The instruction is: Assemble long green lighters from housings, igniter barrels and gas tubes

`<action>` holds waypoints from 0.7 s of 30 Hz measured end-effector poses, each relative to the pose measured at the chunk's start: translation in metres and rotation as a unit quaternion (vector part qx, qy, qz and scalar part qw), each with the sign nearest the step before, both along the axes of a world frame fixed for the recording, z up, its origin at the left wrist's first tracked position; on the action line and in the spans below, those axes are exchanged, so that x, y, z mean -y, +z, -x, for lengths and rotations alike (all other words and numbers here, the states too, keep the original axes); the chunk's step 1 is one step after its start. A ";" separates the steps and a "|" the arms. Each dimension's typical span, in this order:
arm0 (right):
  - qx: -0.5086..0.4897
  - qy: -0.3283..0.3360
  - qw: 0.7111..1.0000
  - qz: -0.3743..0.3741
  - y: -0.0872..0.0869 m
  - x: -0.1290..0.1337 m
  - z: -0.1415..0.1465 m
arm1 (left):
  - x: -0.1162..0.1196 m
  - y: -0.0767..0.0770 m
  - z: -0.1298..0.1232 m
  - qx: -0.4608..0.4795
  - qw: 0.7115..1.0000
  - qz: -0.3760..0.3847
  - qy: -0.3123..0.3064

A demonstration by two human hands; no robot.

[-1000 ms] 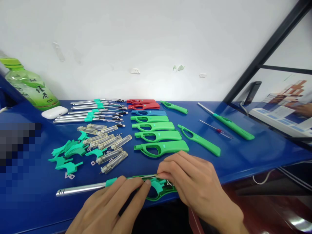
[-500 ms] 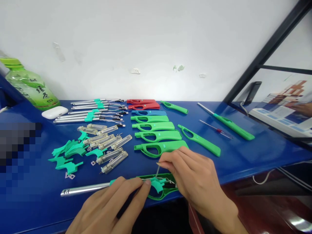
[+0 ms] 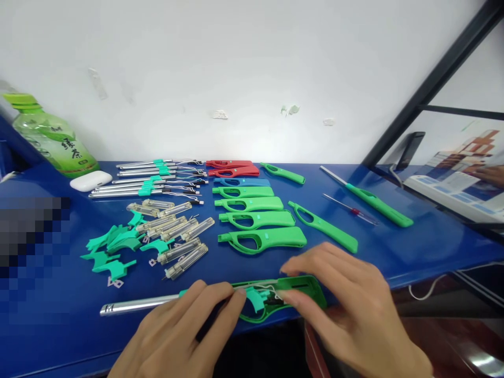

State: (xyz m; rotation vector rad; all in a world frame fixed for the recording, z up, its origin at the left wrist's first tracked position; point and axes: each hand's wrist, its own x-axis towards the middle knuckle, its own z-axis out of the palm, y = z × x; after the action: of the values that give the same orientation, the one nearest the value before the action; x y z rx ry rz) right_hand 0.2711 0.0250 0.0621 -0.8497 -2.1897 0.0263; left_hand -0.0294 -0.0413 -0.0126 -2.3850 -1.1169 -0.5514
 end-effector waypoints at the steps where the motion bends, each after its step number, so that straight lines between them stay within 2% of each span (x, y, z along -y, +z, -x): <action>1: 0.015 -0.001 1.000 0.019 0.000 0.003 -0.005 | -0.001 -0.001 0.001 -0.004 1.000 0.001 -0.004; 4: 0.045 0.013 0.998 0.051 -0.007 0.009 -0.016 | -0.005 0.003 -0.001 0.017 1.000 0.007 -0.008; 10: 0.019 0.053 0.997 0.056 -0.023 0.005 -0.014 | -0.016 0.015 -0.008 0.043 0.999 0.009 -0.014; 15: -0.015 0.065 0.997 0.033 -0.020 0.001 -0.009 | -0.022 0.021 -0.012 0.057 0.998 0.028 -0.028; 21: -0.036 0.046 0.998 0.009 -0.016 0.000 -0.004 | -0.022 0.027 -0.017 0.083 0.996 0.032 -0.031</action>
State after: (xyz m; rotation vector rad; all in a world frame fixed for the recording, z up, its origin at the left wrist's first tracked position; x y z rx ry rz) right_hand 0.2747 0.0253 0.0458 -0.7469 -2.1612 0.1210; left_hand -0.0122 -0.0190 0.0146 -2.4733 -1.1488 -0.7567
